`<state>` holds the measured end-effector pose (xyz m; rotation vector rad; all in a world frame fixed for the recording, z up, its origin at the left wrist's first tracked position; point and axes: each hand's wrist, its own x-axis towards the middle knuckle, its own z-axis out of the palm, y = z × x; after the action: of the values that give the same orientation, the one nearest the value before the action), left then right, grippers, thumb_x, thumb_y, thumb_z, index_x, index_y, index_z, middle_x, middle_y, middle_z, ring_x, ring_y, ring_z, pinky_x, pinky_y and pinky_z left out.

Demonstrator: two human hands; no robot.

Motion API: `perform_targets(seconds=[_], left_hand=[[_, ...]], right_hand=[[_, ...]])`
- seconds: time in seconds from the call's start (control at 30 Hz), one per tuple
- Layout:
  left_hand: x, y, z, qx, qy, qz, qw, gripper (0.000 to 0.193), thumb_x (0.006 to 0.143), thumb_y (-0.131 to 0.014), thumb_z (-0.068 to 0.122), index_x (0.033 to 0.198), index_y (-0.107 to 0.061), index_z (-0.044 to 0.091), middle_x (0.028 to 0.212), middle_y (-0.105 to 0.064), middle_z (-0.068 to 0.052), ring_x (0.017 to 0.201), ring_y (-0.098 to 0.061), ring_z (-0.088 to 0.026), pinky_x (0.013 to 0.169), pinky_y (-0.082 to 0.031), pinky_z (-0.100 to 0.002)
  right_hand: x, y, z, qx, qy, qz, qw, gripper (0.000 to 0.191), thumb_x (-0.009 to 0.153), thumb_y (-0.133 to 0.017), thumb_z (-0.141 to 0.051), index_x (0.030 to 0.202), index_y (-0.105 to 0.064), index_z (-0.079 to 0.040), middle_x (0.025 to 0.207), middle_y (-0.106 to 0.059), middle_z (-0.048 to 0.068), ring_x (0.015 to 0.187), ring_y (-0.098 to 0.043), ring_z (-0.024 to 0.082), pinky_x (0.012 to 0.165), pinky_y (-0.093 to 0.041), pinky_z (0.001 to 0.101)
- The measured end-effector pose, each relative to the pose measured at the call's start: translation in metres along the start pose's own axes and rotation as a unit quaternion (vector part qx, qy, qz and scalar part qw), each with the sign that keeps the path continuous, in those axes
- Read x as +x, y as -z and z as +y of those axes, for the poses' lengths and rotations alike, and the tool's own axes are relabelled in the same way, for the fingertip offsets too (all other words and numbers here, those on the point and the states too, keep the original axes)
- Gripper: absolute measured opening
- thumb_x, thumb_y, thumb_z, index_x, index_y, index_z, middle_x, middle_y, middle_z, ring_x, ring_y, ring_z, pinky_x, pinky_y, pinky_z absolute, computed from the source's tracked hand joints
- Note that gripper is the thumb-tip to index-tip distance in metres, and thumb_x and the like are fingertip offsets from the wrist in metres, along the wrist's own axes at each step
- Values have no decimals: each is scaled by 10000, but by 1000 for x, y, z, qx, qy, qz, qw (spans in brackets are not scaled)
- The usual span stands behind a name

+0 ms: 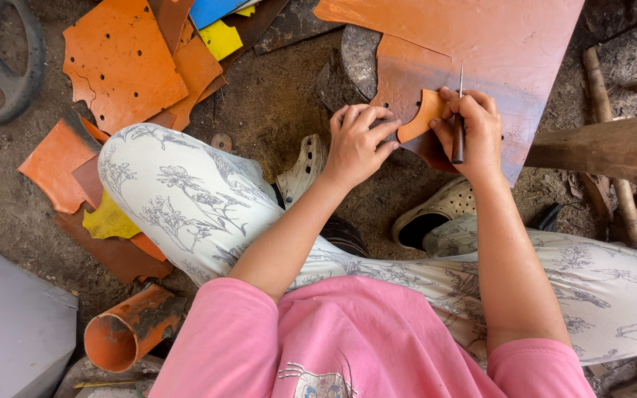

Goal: The person uses a small knife to cut a curved shape from a piece of orange leather, following a template. They then cut a second similar piece from a larger sheet of leather.

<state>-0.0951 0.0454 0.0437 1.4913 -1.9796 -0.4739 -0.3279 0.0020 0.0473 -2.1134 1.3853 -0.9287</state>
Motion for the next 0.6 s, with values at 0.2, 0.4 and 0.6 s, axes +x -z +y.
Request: perform_targets(seconds=[0.2, 0.4, 0.6], left_hand=[[9, -4, -19, 5, -3, 31, 999, 330, 864, -827, 287, 1164, -755, 171, 1190, -671, 13, 1195, -556, -216, 1130, -334, -496], [14, -1, -36, -22, 34, 69, 997, 265, 921, -809, 236, 1176, -783, 168, 1199, -703, 40, 1205, -601, -197, 1146, -401, -446], [10, 0, -12, -15, 13, 26, 999, 399, 805, -863, 320, 1146, -765, 140, 1236, -661, -7, 1239, -531, -246, 1143, -333, -500]], right_hand=[[7, 24, 27, 92, -70, 48, 992, 231, 1054, -786, -78, 1103, -564, -41, 1443, -680, 222, 1334, -708, 295, 1035, -596, 392], [8, 57, 33, 191, -170, 158, 954, 178, 1063, -744, -63, 1084, -567, -64, 1402, -679, 232, 1353, -690, 322, 984, -608, 342], [6, 35, 17, 121, -113, 66, 984, 232, 1019, -759, 14, 1098, -547, -37, 1405, -669, 213, 1327, -679, 331, 971, -585, 356]])
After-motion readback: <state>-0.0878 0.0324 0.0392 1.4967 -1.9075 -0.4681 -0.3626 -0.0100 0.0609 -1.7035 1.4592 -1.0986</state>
